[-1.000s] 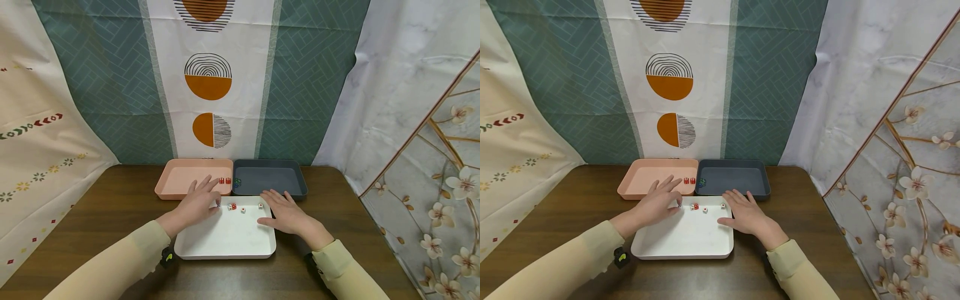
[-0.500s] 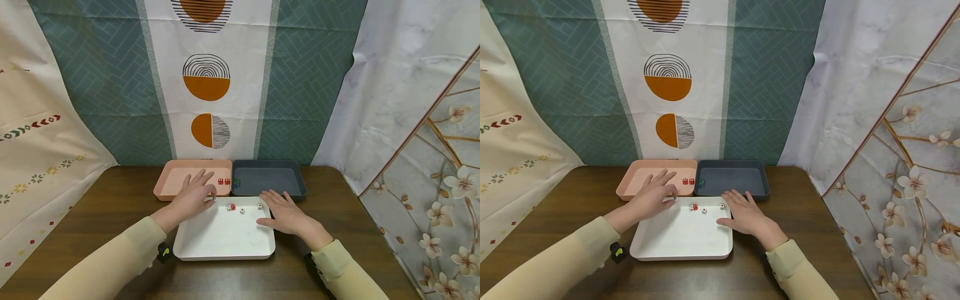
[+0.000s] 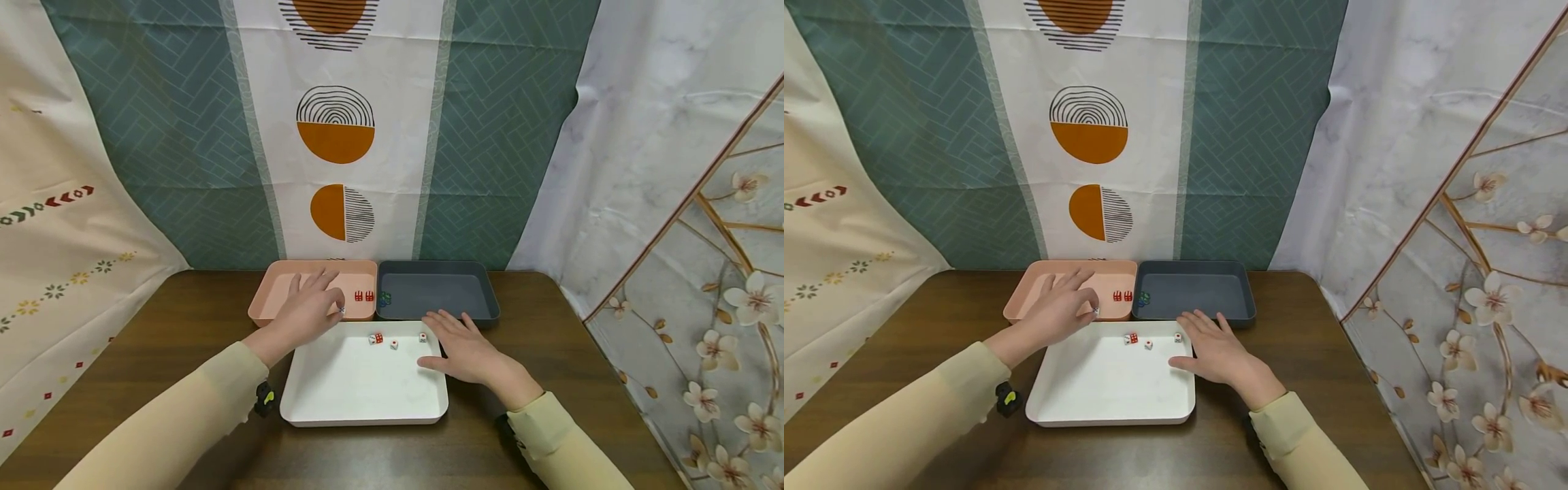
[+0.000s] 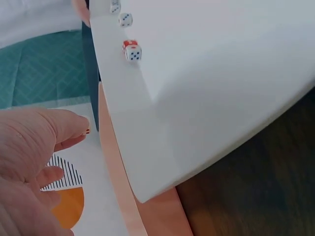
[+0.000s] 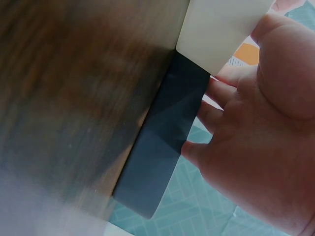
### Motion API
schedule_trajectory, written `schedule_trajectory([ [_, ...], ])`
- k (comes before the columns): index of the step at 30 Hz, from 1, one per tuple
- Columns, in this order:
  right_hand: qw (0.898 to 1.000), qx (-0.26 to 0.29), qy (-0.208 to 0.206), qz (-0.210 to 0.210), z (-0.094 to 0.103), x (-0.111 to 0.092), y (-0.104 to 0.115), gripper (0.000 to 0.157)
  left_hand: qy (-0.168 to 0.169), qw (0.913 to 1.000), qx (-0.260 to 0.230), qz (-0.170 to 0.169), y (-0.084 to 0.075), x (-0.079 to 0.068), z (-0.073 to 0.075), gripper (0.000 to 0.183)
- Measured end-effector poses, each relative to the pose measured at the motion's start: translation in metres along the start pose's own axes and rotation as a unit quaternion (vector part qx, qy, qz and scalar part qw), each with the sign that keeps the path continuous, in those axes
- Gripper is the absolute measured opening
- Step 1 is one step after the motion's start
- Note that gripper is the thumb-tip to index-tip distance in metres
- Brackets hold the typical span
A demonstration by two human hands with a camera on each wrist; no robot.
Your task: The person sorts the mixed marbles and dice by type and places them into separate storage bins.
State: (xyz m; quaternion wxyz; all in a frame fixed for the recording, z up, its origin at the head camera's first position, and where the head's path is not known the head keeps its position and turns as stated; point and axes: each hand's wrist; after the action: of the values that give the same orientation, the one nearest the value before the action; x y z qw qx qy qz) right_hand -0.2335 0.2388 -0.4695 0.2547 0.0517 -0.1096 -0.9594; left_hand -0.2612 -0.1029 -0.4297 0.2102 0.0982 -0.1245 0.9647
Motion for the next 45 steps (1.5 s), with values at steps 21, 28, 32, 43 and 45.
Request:
schedule_trajectory([
  [21, 1.0, 0.002, 0.008, -0.004, 0.001, 0.001, 0.001, 0.09, -0.015, 0.9999, 0.0, -0.002, 0.01, 0.019, 0.001, 0.013],
  [28, 1.0, 0.0, 0.01, -0.007, 0.001, 0.001, 0.0, 0.09, -0.018, 0.9998, 0.002, 0.008, 0.014, 0.03, 0.001, 0.012],
  [32, 1.0, -0.001, 0.01, -0.008, 0.002, 0.001, 0.001, 0.091, -0.019, 0.9997, 0.005, 0.012, 0.019, 0.036, -0.001, 0.013],
  [43, 1.0, -0.007, 0.01, -0.004, 0.001, 0.001, 0.0, 0.091, 0.0, 0.9991, 0.001, 0.043, 0.033, 0.045, -0.009, 0.012],
  [45, 1.0, -0.008, 0.009, -0.004, 0.001, 0.001, -0.001, 0.091, 0.004, 0.9987, -0.004, 0.05, 0.034, 0.046, -0.01, 0.012],
])
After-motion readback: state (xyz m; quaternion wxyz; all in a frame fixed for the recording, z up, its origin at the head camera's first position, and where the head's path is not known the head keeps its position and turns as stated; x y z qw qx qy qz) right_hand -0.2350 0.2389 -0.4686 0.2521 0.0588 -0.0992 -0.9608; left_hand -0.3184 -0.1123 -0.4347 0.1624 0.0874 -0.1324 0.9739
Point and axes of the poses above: each hand's wrist, its own x-axis towards the middle knuckle, its own z-axis out of the back of the hand, y = z × x, and after that the axes turned 3 degrees about -x, right-handed
